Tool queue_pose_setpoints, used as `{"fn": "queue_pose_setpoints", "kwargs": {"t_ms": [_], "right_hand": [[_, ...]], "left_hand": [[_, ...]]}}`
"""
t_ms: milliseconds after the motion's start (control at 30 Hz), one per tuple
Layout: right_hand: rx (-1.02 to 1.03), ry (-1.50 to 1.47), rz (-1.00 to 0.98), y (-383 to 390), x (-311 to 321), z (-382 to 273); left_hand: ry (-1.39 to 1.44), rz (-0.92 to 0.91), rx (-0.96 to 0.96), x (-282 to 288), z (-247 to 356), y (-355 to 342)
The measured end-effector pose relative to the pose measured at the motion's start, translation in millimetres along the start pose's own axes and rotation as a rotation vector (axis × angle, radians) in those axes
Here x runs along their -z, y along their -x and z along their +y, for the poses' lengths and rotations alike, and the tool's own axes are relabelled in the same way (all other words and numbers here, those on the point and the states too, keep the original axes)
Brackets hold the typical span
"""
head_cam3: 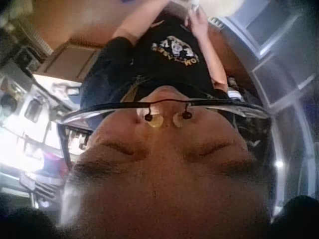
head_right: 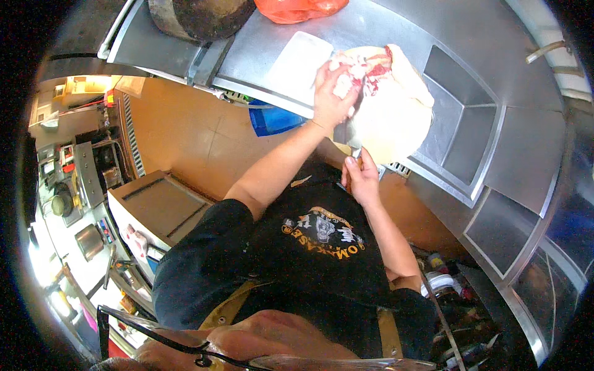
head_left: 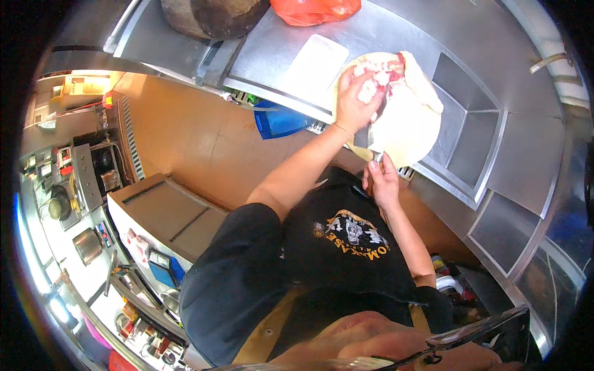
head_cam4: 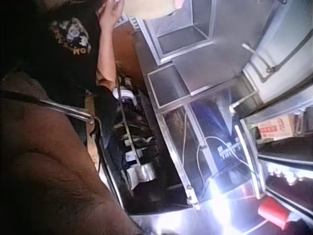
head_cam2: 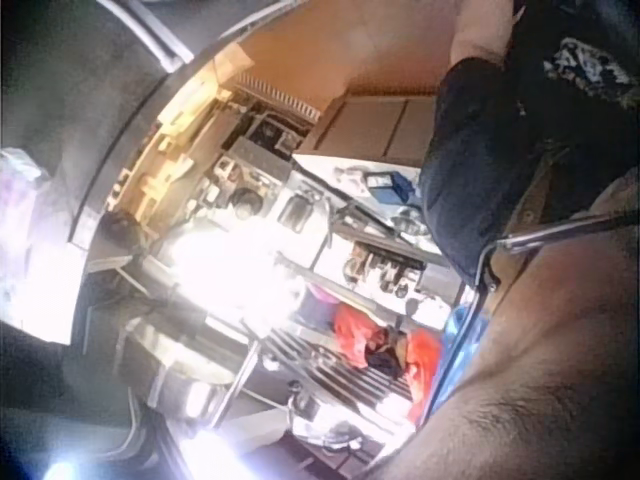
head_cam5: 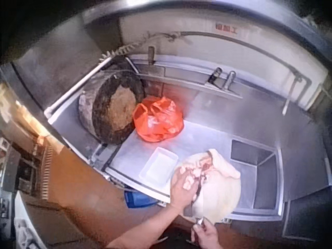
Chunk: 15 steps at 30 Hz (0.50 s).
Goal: The person slices raw meat on a round cutting board using a knife. They repeatedly cut the meat into smaller pieces and occasionally move the pieces aside on the board.
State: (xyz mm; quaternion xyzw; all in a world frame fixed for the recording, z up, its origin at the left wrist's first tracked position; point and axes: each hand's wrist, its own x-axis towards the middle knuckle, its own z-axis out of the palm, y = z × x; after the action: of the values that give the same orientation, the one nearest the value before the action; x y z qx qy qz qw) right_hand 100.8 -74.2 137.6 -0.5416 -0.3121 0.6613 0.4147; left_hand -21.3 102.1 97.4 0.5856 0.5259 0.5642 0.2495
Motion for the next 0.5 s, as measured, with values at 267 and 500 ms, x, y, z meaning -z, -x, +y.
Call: {"fn": "queue_pose_setpoints", "kwargs": {"t_ms": [267, 500], "right_hand": [[-0.149, -0.225, -0.068, -94, -73, -65], [-0.053, 0.149, 0.372, 0, 57, -6]], "left_hand": [[-0.178, 0.028, 0.367, 59, -199, -115], [-0.278, -0.463, 0.138, -20, -122, -76]]}}
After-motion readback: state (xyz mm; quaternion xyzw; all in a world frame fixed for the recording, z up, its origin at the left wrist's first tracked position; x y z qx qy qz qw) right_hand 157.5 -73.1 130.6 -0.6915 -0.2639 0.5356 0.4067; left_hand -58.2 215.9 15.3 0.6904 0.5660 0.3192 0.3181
